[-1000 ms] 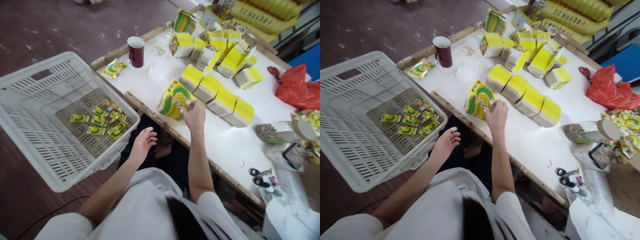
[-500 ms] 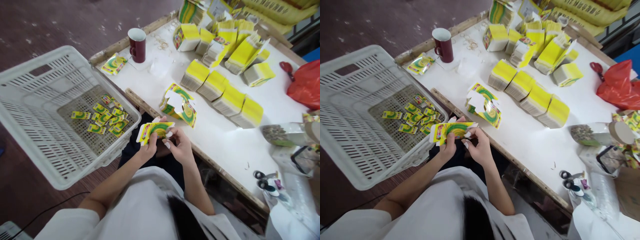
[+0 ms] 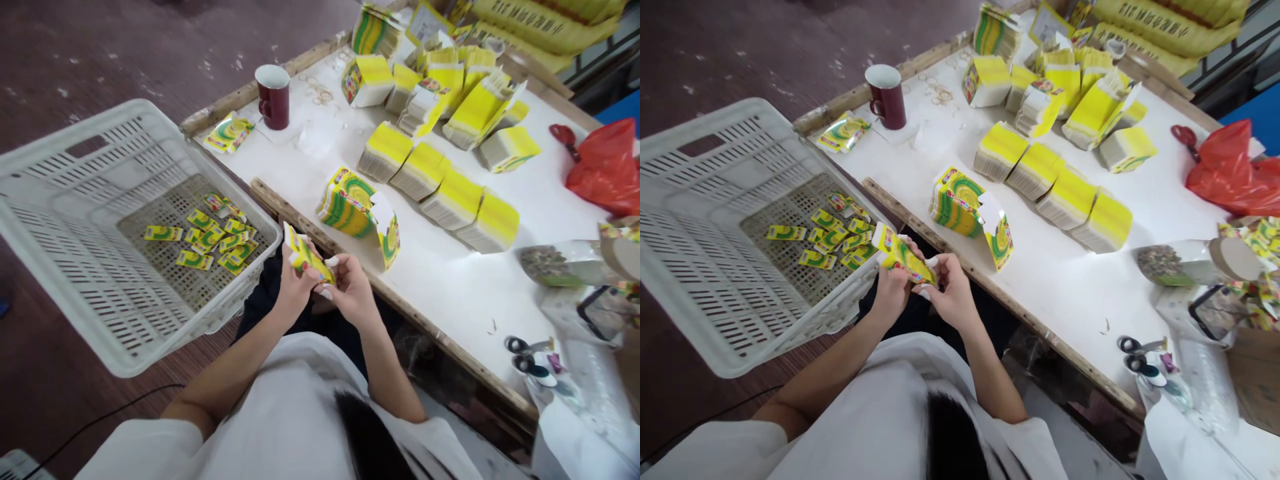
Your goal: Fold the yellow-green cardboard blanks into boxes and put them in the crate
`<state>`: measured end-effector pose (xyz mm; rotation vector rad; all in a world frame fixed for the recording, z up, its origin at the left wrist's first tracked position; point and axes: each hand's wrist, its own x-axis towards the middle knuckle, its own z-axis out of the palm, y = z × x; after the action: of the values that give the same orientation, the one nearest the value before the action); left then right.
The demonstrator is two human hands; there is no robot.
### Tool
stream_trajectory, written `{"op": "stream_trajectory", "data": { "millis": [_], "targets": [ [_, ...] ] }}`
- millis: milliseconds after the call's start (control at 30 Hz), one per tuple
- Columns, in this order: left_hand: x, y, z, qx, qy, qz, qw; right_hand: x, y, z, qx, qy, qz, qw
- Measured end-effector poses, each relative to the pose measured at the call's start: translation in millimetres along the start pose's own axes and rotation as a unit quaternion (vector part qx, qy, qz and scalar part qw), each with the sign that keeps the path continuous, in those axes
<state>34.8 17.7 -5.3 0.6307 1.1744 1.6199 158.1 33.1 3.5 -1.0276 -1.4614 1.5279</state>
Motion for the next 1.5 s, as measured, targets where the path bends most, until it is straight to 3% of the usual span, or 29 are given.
{"op": "stream_trajectory", "data": {
  "millis": [100,167,233,300,367,433,500,567,667,700,767,833,900,1067,1267,1333,1400,1500],
  "targets": [
    [0,1,-10.2,-0.005,0.005,0.025,1.0,3,-2,-8,0.008,0.046,-0.026,0.999],
    [2,6,-16.7,-0.002,0.015,0.006,1.0,3,-6,-15,-0.036,0.063,-0.057,0.996],
    [6,18,-26.2,-0.012,-0.014,-0.027,0.999,1,-14,-24,-0.102,0.059,-0.115,0.986],
    [11,37,-39.2,-0.03,-0.089,-0.059,0.994,-2,-25,-32,-0.195,0.034,-0.198,0.96],
    [16,56,-51.9,-0.025,-0.172,-0.035,0.984,-4,-37,-38,-0.302,0.006,-0.286,0.909],
    [17,69,-58.4,0.084,-0.268,0.0,0.96,-6,-43,-37,-0.383,-0.022,-0.345,0.857],
    [13,70,-55.6,0.241,-0.329,0.004,0.913,-7,-42,-31,-0.411,-0.027,-0.362,0.836],
    [4,61,-46.0,0.35,-0.309,0.006,0.884,-7,-33,-22,-0.378,0.041,-0.349,0.857],
    [-11,38,-31.3,0.396,-0.232,0.052,0.887,-7,-17,-10,-0.21,0.157,-0.248,0.933],
    [-15,32,-28.3,0.404,-0.215,0.073,0.886,-7,-12,-8,-0.139,0.151,-0.186,0.961],
    [-21,22,-25.6,0.419,-0.209,0.108,0.877,-8,-7,-5,-0.011,0.064,-0.041,0.997],
    [-22,17,-26.2,0.432,-0.232,0.133,0.862,-8,-5,-4,0.073,-0.032,0.073,0.994],
    [-20,18,-28.8,0.434,-0.255,0.156,0.85,-8,-5,-4,0.1,-0.068,0.105,0.987],
    [-9,29,-35.4,0.421,-0.265,0.2,0.844,-12,-6,-3,-0.009,-0.063,-0.029,0.998],
    [-9,24,-30.0,0.438,-0.273,0.209,0.831,-17,-3,-1,-0.163,-0.018,-0.145,0.976],
    [-11,18,-27.8,0.441,-0.237,0.202,0.842,-17,2,-3,-0.196,-0.001,-0.165,0.967],
    [-13,14,-27.3,0.466,-0.164,0.214,0.842,-16,7,-5,-0.215,0.037,-0.189,0.958],
    [-13,15,-30.4,0.524,-0.122,0.237,0.809,-17,15,-7,-0.24,0.071,-0.22,0.943]
  ]
}}
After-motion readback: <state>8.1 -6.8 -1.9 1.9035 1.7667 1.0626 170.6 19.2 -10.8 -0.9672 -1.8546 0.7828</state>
